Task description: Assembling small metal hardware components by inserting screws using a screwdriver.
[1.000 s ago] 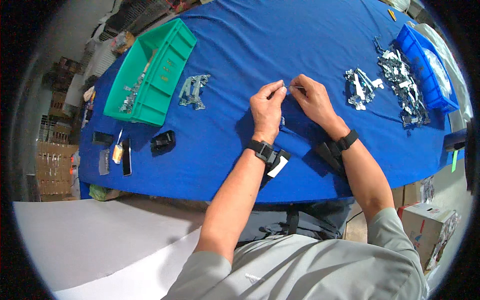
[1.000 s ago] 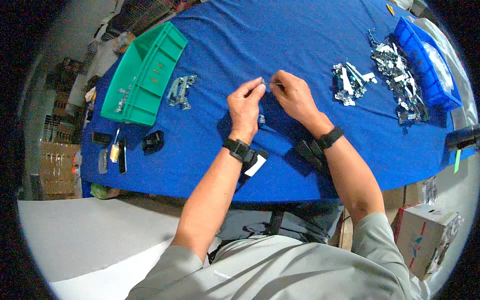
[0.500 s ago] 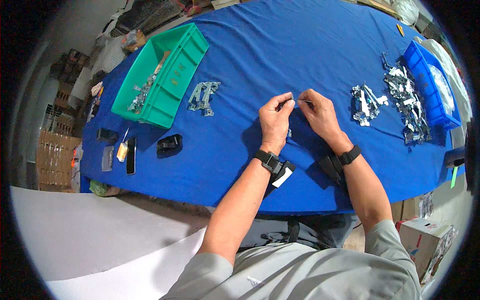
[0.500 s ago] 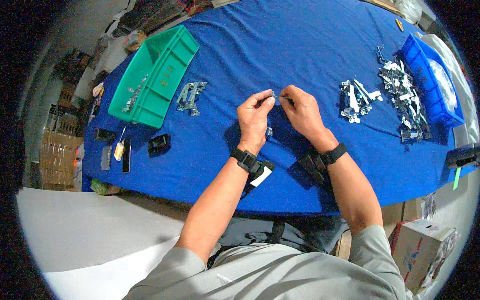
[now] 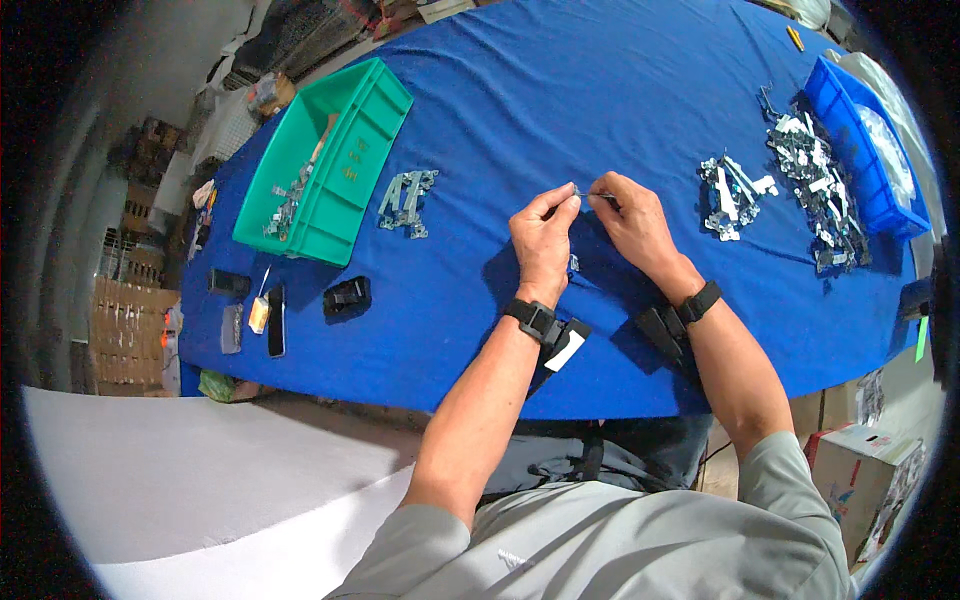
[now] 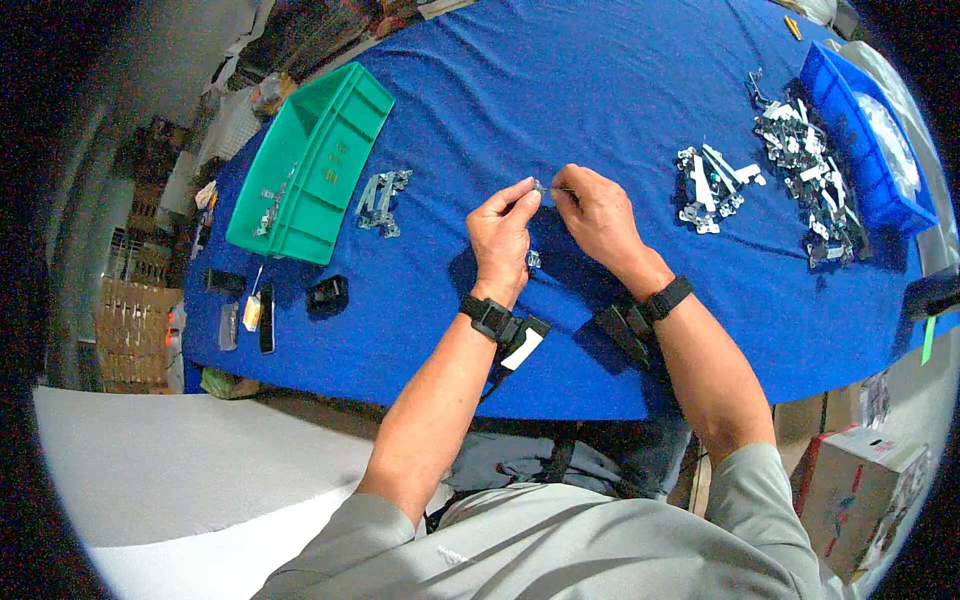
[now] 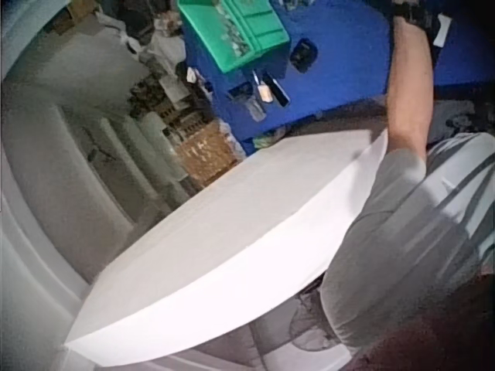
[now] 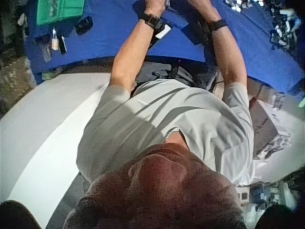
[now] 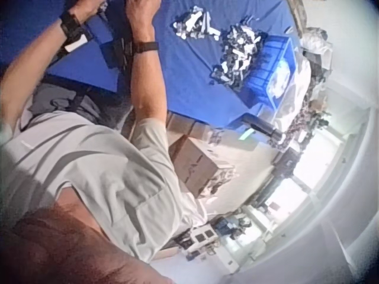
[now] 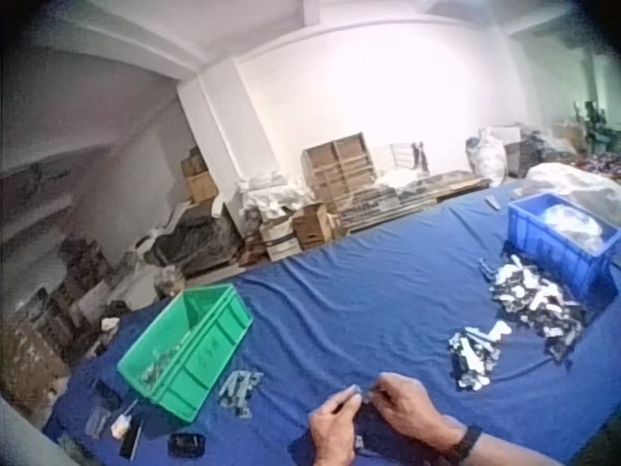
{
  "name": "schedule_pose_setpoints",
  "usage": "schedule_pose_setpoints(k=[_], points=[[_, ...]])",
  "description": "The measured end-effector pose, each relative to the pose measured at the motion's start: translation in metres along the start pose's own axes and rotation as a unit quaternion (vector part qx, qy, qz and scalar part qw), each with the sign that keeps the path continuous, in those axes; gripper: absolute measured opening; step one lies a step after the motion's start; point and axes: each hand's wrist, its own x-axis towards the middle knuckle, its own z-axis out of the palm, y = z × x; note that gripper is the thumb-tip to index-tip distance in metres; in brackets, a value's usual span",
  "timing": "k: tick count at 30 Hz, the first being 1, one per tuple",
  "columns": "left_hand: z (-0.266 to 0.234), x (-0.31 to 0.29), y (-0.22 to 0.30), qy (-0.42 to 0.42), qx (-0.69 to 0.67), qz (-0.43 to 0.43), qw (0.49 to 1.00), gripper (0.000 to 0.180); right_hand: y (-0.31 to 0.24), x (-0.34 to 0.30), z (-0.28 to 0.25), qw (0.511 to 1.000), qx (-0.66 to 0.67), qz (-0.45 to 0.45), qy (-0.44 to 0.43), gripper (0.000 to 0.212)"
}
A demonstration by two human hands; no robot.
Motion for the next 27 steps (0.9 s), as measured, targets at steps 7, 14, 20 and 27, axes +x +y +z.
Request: schedule_pose_setpoints(k=[7,14,20,27], points=[[-0.001,0.006,-0.006,0.004,0.036,-0.006,0.999,0.023,0.008,0.002,-0.001,1.000,-0.029,-0.003,-0.002,0.012],[-0.003,0.008,-0.004,-0.018,0.027,-0.006,0.999,0.023,0.009,0.001,0.000,1.000,-0.022,-0.006,0.005,0.012],[-0.002,0.007,-0.006,-0.029,0.033,0.000,0.999,0.022,0.015,-0.001,0.000,0.999,-0.033,0.012,-0.014,0.013],[-0.003,0.011,-0.006,-0.029,0.033,0.006,0.999,0.021,0.016,0.001,0.004,0.999,-0.034,-0.022,0.008,0.014]])
